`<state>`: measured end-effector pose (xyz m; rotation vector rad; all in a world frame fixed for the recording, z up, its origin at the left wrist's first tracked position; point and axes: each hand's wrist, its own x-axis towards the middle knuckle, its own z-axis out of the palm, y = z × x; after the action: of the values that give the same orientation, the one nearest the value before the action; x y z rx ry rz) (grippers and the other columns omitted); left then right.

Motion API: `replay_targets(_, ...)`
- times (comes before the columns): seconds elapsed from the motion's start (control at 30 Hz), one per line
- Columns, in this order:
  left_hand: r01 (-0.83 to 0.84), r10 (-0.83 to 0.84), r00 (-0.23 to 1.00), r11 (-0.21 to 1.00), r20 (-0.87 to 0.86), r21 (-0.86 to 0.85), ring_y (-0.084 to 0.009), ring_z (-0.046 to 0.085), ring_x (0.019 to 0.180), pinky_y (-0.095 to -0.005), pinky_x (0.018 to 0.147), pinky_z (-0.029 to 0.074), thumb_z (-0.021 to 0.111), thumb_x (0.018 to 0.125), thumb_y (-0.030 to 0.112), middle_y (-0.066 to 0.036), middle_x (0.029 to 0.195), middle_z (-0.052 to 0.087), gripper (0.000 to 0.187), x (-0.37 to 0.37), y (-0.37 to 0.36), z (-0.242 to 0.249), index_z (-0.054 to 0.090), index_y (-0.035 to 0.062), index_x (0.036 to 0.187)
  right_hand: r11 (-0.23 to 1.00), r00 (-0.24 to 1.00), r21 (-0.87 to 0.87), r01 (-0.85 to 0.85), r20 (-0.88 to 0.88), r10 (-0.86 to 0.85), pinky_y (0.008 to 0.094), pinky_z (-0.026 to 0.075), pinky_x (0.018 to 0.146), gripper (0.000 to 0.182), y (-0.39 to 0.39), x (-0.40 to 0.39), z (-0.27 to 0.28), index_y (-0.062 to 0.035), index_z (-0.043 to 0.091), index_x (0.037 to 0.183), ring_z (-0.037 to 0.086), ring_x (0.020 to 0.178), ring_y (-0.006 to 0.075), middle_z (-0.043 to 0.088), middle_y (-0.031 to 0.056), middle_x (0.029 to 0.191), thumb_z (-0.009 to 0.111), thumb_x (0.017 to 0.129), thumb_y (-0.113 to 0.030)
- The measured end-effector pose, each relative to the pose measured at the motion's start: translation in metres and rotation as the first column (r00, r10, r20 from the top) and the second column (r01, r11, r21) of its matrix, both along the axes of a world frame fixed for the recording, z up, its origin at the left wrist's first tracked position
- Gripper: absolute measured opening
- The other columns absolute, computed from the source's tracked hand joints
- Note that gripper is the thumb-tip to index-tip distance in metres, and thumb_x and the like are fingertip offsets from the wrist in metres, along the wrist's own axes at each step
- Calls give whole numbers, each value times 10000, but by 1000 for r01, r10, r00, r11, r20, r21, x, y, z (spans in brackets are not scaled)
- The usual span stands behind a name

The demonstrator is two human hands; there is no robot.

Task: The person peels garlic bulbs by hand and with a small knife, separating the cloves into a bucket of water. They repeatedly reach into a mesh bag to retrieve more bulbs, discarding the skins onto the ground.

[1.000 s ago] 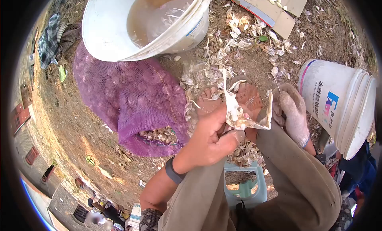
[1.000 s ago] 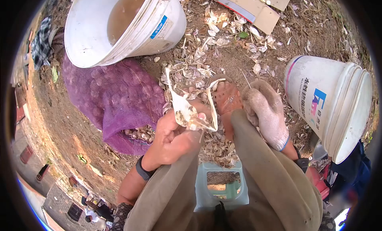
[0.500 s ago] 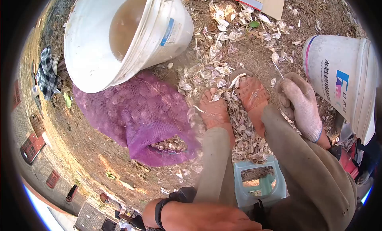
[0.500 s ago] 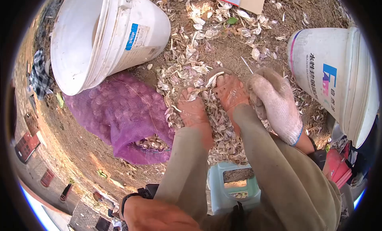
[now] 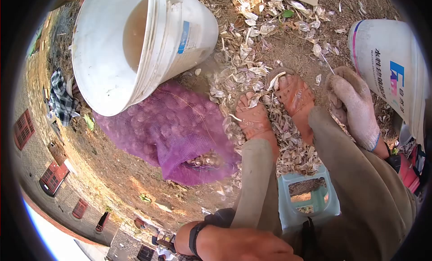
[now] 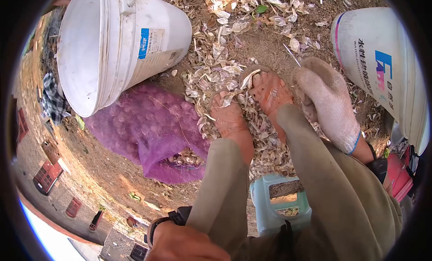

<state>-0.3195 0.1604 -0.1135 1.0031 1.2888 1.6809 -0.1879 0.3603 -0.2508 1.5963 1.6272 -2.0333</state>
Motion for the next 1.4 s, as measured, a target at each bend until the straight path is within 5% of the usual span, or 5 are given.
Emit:
replay_targets(0.63, 46, -44, 992, 999, -114, 10, -129, 455, 443, -274, 386, 336, 755, 719, -11, 3, 571, 439, 94, -10, 5, -2, 682, -31, 776, 981, 996, 181, 65, -65, -54, 207, 282, 443, 224, -3, -2, 12, -24, 587, 1008, 401, 517, 30, 502, -31, 701, 542, 1006, -243)
replay_targets(0.87, -53, -18, 991, 856, -132, -515, -68, 569, 607, -242, 545, 442, 743, 784, 64, -33, 702, 589, 259, -26, -6, -85, 707, 6, 1034, 862, 825, 323, -390, -294, 483, 293, 461, 628, 413, 10, 3, 16, -25, 635, 1037, 548, 689, 111, 606, 18, 836, 851, 746, -224)
replay_targets(0.93, -74, -84, 977, 731, -197, -678, -403, 625, 686, -427, 635, 502, 706, 785, 47, -180, 779, 605, 157, -20, 3, -116, 597, 6, 891, 703, 664, 340, -625, -243, 708, 299, 474, 601, 542, 8, -12, 24, -48, 645, 1056, 578, 661, 127, 623, 59, 843, 950, 665, -267)
replay_targets(1.13, 66, -237, 946, 810, -222, -583, -433, 650, 918, -483, 772, 516, 654, 808, 17, -218, 942, 646, 191, -15, 3, -130, 611, -10, 992, 505, 511, 524, -686, -146, 847, 408, 557, 619, 257, -4, -18, 16, -41, 678, 1052, 728, 698, 304, 680, 141, 768, 772, 874, -200)
replay_targets(1.4, 55, -122, 987, 867, -103, -495, -218, 635, 935, -341, 842, 510, 650, 817, 21, -128, 1043, 633, 398, -7, -2, -145, 629, -7, 1213, 770, 743, 149, -620, -204, 637, 366, 467, 606, 273, -10, -19, 13, 10, 676, 916, 534, 617, 173, 572, 103, 688, 610, 961, -251)
